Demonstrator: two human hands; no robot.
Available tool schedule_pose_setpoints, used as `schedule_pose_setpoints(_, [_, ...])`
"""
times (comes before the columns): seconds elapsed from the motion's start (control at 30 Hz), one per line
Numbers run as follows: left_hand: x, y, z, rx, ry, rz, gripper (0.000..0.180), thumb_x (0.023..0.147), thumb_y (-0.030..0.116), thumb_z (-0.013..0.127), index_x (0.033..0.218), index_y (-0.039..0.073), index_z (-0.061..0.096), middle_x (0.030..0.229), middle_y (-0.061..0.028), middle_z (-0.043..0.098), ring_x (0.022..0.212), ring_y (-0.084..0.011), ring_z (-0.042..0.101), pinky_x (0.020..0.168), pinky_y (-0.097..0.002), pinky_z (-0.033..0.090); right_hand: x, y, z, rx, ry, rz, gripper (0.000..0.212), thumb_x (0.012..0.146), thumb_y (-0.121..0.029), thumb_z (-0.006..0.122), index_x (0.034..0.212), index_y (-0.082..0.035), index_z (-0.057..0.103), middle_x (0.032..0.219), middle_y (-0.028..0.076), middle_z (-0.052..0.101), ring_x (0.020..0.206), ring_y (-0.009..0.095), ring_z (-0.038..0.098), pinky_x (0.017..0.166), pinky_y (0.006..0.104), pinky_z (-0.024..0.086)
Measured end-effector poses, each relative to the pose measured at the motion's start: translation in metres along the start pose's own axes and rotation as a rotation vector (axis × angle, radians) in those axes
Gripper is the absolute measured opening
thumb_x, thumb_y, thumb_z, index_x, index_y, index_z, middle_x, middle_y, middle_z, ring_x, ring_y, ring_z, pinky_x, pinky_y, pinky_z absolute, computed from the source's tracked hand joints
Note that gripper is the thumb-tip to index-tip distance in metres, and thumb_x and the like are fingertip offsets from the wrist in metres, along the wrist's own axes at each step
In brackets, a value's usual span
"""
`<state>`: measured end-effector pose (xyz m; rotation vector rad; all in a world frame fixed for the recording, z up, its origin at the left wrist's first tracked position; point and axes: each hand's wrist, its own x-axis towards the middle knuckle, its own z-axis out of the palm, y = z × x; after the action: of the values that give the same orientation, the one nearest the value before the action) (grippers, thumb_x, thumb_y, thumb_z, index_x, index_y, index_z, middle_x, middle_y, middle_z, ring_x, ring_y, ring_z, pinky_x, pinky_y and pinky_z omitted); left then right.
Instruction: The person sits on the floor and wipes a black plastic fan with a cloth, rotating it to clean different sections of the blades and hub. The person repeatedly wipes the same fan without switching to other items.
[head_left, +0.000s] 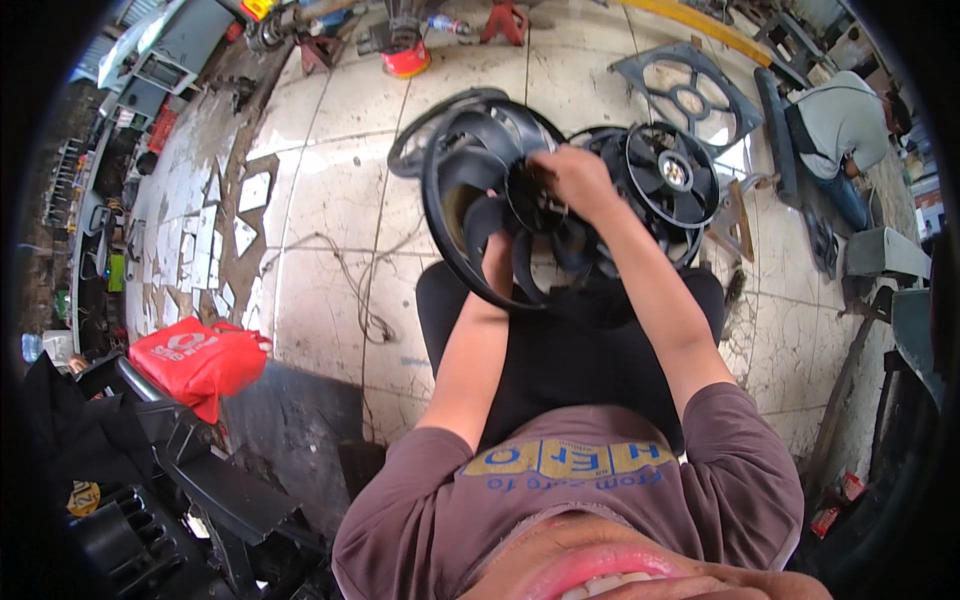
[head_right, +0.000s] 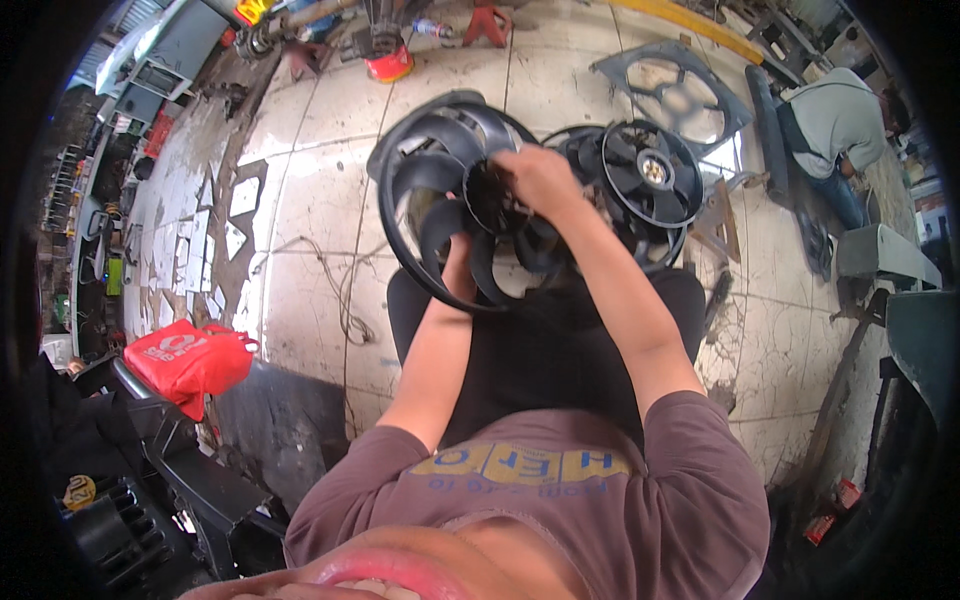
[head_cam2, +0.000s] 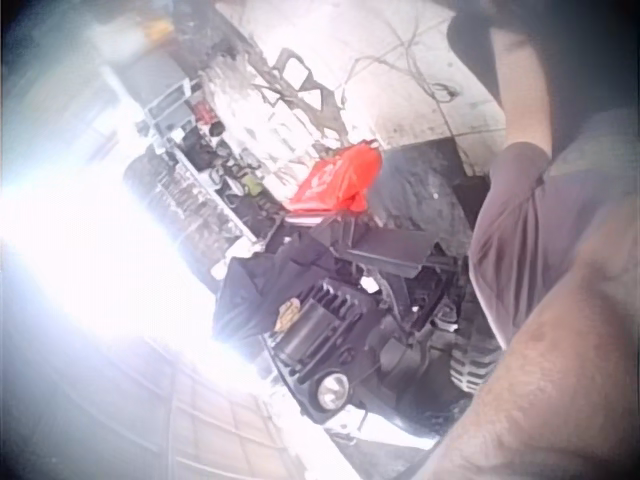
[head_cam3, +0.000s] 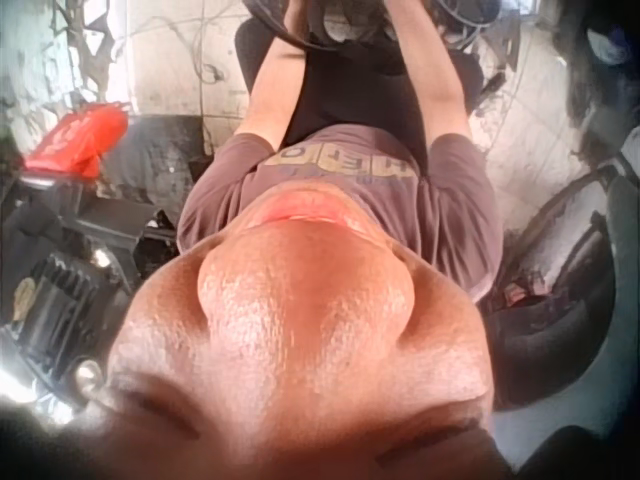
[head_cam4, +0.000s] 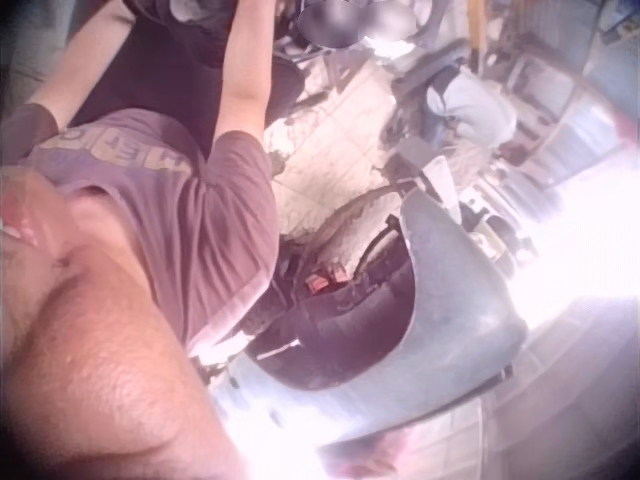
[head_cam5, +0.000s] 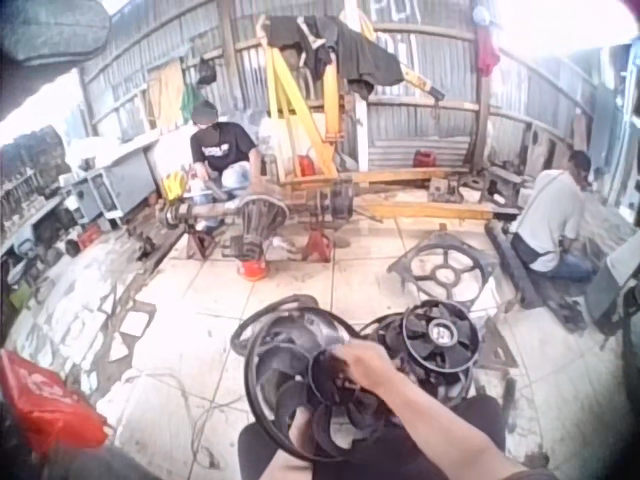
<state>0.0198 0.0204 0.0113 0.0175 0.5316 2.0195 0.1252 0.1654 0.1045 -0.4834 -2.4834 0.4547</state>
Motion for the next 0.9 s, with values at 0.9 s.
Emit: schedule_pose_setpoints(0.9, [-0.028,0.011,0.001,0.125,-0.024,-0.052,0.089,0.096,0.083,0.035,0.153,0.017,0.049,0.151,-0.0113,0.055,0.135,-0.0360,0.054,0.113,-0.0581,0.045,-0.080,0.023,-0.023,0.809,0.467,0.725,0.032,0.081,0.003,0.075,0.112,-0.002,0.070,0.103,0.013,0.075,0.092,0.019,0.072,0.083,0.0328,0.058])
